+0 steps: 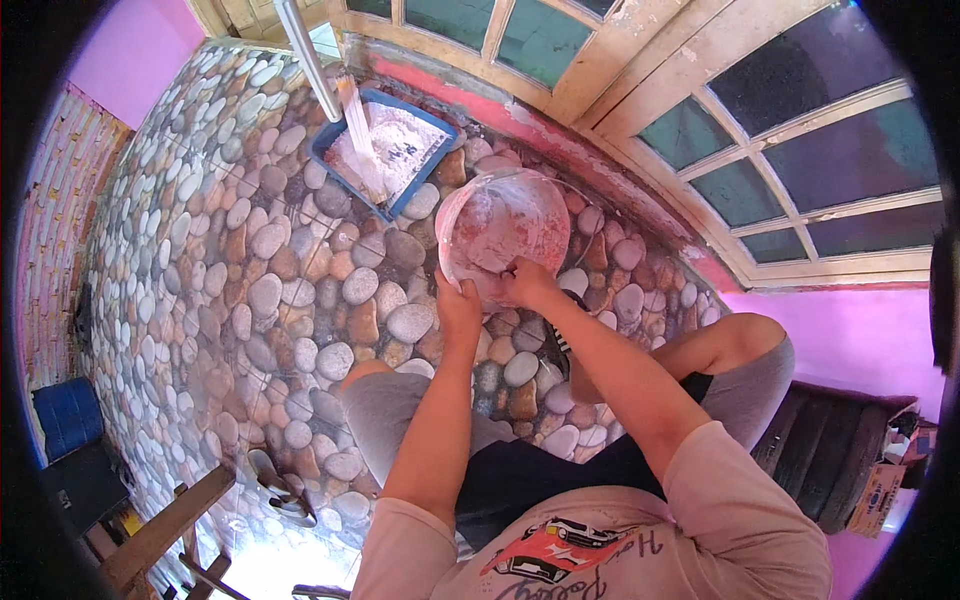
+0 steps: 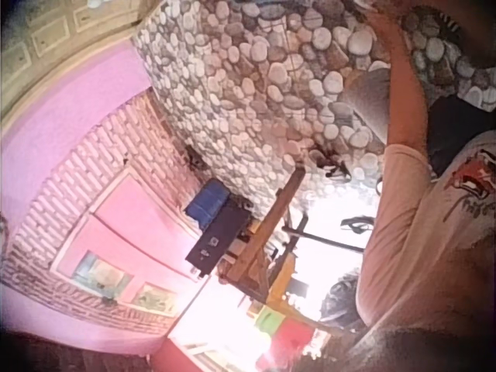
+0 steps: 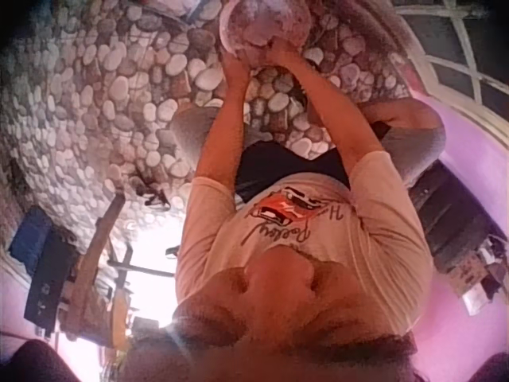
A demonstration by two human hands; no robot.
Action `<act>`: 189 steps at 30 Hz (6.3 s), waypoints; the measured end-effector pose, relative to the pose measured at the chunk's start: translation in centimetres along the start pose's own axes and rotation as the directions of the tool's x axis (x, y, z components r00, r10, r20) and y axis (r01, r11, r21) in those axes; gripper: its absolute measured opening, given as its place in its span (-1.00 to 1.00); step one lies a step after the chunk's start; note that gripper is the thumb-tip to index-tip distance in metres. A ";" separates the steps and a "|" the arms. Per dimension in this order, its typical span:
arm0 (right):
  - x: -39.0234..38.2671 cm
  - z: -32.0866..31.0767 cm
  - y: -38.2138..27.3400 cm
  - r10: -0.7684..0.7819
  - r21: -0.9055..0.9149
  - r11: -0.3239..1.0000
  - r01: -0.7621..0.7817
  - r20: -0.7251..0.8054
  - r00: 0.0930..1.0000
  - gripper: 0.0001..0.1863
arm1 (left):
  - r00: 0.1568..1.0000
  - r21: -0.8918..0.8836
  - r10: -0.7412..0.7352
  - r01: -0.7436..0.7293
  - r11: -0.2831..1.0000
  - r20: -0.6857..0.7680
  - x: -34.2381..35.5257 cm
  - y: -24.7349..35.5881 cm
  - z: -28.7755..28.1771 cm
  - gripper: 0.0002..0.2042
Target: The person applies plaster to the base of a wall using a putty knife, taking material from a bucket and spreading it along the joint where the wall meets the floor.
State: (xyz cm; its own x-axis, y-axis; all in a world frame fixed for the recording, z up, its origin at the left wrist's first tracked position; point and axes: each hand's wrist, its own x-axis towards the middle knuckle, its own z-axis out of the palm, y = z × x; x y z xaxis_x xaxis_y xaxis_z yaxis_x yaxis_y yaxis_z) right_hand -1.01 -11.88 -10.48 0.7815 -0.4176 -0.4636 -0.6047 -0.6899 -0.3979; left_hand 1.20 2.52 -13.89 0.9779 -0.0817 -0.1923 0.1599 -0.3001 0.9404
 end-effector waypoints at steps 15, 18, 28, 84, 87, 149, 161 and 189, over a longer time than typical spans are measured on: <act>-1.5 -1.1 -0.1 -0.373 -0.430 0.854 0.293 -0.113 0.921 -0.75 | 0.996 0.010 -0.070 0.069 0.998 0.050 -0.1 1.1 -0.8 -0.58; -1.3 -1.8 -0.6 -0.350 -0.411 0.876 0.251 -0.183 0.919 -0.76 | 1.000 0.011 -0.008 0.008 1.000 -0.013 -0.2 1.3 -0.8 -0.56; -0.4 -2.7 0.5 -0.413 -0.462 0.830 0.312 -0.136 0.900 -0.78 | 0.997 0.054 -0.080 0.080 0.995 0.001 0.2 1.4 -0.1 -0.56; -2.2 -3.1 0.2 -0.330 -0.309 0.912 0.270 -0.159 0.931 -0.71 | 0.999 0.048 0.046 -0.045 0.998 -0.013 0.8 0.0 0.8 -0.51; -1.4 -4.8 0.0 -0.274 -0.294 0.930 0.221 -0.153 0.950 -0.66 | 0.993 0.021 0.088 -0.087 0.996 -0.074 0.9 -0.4 0.9 -0.49; 0.2 -1.0 -1.5 -0.316 0.010 0.946 0.324 -0.199 0.928 -0.67 | 1.000 0.040 0.007 -0.007 0.999 0.019 1.0 -0.3 -0.2 -0.45; 1.6 -0.5 -0.3 -0.272 0.226 0.933 0.281 -0.071 0.960 -0.66 | 1.000 0.027 -0.014 0.014 1.000 -0.017 1.3 -1.9 -0.1 -0.49; 1.6 -1.8 -1.9 -0.319 -0.254 0.943 0.213 -0.515 0.796 -0.64 | 0.998 0.013 0.051 -0.051 0.999 -0.023 1.3 -1.2 0.0 -0.46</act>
State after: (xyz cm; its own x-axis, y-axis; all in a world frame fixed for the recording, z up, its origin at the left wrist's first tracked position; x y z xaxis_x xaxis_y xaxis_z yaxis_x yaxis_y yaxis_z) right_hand 1.64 -12.26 -9.01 0.8936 -0.4171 0.1658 -0.3649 -0.8902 -0.2728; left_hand 2.26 2.81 -15.28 0.9876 -0.0756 -0.1373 0.1079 -0.3075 0.9454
